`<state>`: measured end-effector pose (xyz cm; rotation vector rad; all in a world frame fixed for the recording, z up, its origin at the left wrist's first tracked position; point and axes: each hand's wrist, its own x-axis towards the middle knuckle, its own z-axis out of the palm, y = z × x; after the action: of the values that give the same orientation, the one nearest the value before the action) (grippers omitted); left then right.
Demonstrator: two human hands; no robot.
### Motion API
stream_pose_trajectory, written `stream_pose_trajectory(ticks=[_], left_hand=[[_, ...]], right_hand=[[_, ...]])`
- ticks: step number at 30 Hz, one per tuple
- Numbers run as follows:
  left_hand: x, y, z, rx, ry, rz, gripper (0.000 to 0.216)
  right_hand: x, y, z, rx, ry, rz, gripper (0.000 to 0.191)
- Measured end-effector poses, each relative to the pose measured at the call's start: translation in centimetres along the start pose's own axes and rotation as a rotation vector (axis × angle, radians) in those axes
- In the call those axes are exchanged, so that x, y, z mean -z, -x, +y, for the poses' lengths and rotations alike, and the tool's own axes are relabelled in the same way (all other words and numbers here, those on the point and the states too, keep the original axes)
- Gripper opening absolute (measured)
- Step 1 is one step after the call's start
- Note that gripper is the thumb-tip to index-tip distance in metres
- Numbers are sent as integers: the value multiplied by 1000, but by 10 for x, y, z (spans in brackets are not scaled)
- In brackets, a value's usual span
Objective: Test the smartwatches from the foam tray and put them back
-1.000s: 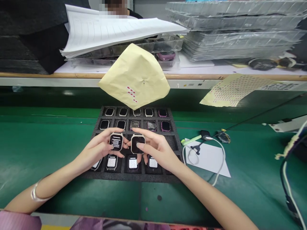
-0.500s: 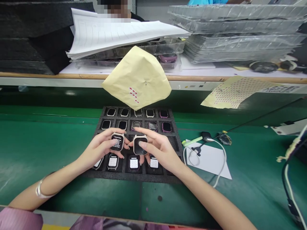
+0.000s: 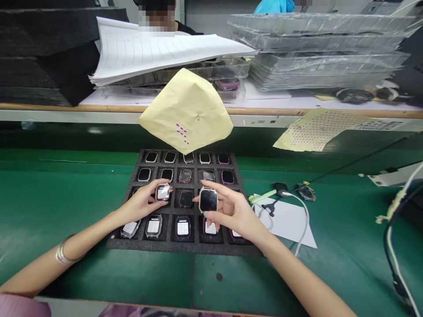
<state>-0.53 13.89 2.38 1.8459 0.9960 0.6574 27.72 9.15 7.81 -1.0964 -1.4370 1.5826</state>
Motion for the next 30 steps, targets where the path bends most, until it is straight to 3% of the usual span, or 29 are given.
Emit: stream_pose_trajectory(ticks=[3, 7, 9, 11, 13, 19, 30], left_hand=[[1, 4, 3, -28, -244, 33, 48], [7, 1, 26, -107, -690, 87, 63], [7, -6, 40, -180, -797, 67, 53], [1, -15, 51, -245, -850, -48, 31], [-14, -24, 58, -237, -946, -159, 25], [-57, -36, 63, -127, -1041, -160, 18], [-62, -22, 71, -43, -1036, -216, 20]], right_hand=[[20, 0, 10, -1, -21, 163, 74], [42, -10, 22, 50, -110, 408, 72], [46, -14, 28, 77, -160, 490, 70], [45, -16, 31, 106, -189, 541, 70], [41, -14, 34, 124, -190, 567, 70], [36, -5, 39, 156, -176, 583, 69], [28, 6, 43, 143, -161, 502, 68]])
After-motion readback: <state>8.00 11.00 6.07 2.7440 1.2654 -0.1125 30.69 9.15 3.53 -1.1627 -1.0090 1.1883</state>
